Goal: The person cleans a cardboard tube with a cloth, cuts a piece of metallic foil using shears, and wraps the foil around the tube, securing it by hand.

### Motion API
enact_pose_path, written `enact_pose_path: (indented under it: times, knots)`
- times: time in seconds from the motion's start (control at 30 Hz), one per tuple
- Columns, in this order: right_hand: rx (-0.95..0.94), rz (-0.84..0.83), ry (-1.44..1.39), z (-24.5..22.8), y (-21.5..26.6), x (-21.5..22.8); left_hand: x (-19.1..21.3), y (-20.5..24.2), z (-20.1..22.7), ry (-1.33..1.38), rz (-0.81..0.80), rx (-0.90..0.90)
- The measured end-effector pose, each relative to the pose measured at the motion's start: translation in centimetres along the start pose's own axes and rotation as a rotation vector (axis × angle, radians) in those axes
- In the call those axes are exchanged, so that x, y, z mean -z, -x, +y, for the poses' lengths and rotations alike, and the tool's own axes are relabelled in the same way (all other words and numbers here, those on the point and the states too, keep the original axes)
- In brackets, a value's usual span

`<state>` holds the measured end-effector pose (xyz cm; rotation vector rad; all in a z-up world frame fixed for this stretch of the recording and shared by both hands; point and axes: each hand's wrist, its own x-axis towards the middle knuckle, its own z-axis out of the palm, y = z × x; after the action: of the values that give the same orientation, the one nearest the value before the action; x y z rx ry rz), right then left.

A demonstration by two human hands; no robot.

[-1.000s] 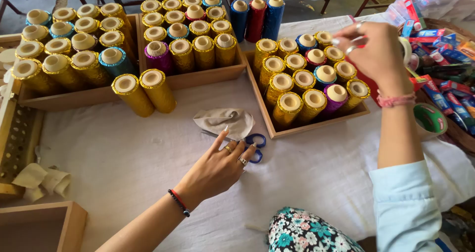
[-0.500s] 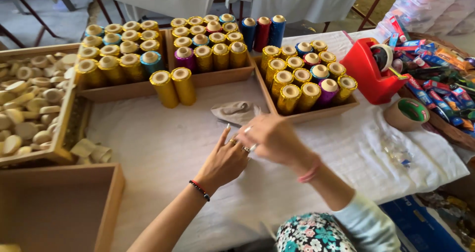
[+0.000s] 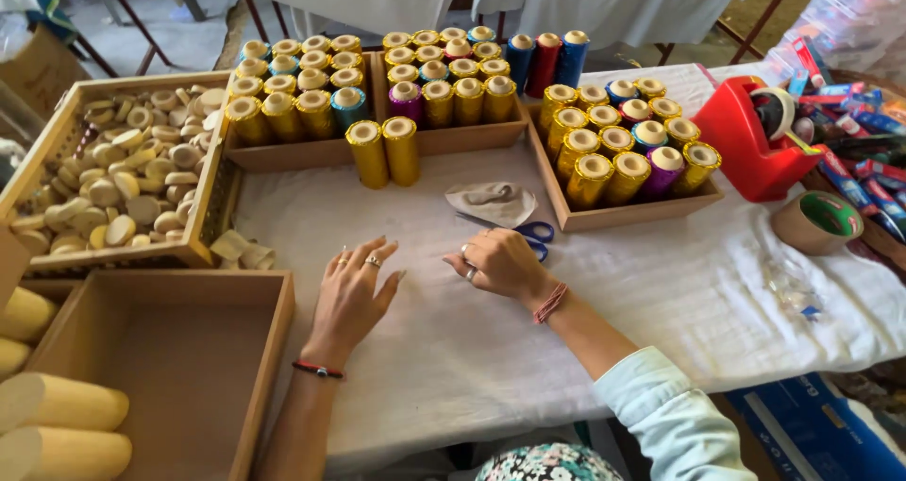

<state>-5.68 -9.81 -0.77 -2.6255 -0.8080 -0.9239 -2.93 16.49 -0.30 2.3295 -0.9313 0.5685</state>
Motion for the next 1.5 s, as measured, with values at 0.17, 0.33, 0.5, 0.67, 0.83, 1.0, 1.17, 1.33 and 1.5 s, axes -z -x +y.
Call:
enact_pose_path:
  times: [0.17,0.33,0.5,0.67,0.83,1.0,1.17,1.33,1.5]
  knots:
    - [-0.011,0.084,-0.066,-0.7,0.4,0.6,0.5,0.7,1.0,0.017,0.099,-0.009]
    - [-0.076,0.083,-0.136,-1.3,0.7,0.5,-0.6,1.8,1.3,0.046,0.022,0.003]
    - [-0.166,0.025,-0.123,-1.3,0.5,0.8,-1.6,1.9,0.8,0.090,0.001,0.034]
    - [-0.314,-0.121,-0.027,-0.7,0.1,1.2,-1.0,1.9,0.6,0.115,0.022,0.066]
    - [-0.219,0.024,0.133,2.3,0.7,0.6,-1.1,1.9,0.6,0.106,0.014,0.063]
    - [-0.322,-0.053,0.149,6.8,2.5,-1.4,-1.2,2.0,0.5,0.104,-0.001,0.068]
    - [-0.305,-0.072,0.132,6.3,2.9,-1.9,-1.8,2.3,0.2,0.062,0.066,0.011]
    - [-0.151,0.001,0.034,0.1,0.0,-0.1,3.3,1.7,3.0,-0.005,0.137,0.013]
    - [-0.076,0.110,-0.044,-3.3,0.1,1.1,12.1,1.7,6.8,-0.544,0.317,0.188]
